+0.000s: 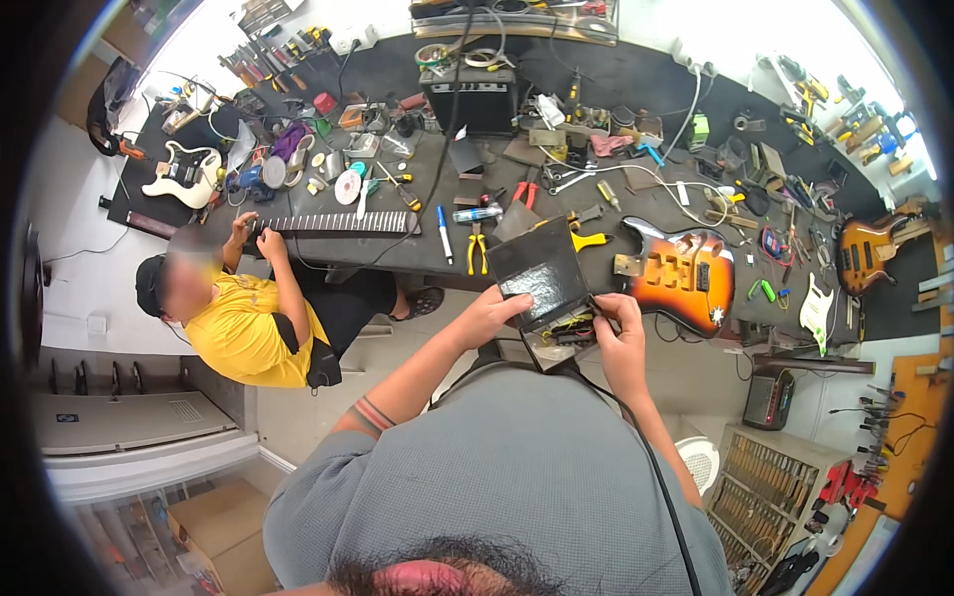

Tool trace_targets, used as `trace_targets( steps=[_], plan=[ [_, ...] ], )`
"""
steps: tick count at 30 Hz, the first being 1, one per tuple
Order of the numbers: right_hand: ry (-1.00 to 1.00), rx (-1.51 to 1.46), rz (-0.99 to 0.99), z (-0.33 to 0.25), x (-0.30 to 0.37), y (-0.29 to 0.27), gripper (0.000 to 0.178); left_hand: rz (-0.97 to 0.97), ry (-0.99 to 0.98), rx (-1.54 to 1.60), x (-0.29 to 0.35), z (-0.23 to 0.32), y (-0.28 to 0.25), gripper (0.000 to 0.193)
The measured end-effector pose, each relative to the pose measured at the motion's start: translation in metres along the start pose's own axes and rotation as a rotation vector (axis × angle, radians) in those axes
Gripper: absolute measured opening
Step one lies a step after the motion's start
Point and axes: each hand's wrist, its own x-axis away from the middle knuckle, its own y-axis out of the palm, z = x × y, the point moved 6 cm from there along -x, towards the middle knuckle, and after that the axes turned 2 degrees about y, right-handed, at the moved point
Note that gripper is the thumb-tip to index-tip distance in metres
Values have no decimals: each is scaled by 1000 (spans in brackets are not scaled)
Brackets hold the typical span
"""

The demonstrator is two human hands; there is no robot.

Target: The person holds a green guitar pickup and prepares its wires, then places it onto a pickguard. They pick up a black guitar body and handle a small electronic component by hand near a workstation.

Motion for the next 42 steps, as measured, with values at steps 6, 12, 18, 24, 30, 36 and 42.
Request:
trace_targets(
  steps=[6, 12, 18, 24, 30, 36, 42],
  plan=[
    [411, -395, -17, 40, 20, -43, 39, -23, 33, -6, -15, -4, 53, 50],
    [502, -474, -80, 28, 32, -64, 46, 40, 216, -40, -22, 0, 75, 44],
    [470, -437, -62, 7, 22, -68, 51, 208, 166, 157, -20, 5, 74, 33],
    [498, -464, -72, 29, 26, -51, 39, 225, 139, 155, -2, -1, 62, 29],
    [558, -462, -101, 37, 28, -28, 44, 291, 209, 148, 10, -4, 47, 33],
    [532, -627, -166, 37, 29, -7, 53, 253, 176, 137, 13, -7, 25, 40],
    [525, -694, -190, 32, 33, -1, 62, 206, 176, 121, 16, -1, 19, 43]
  ],
)
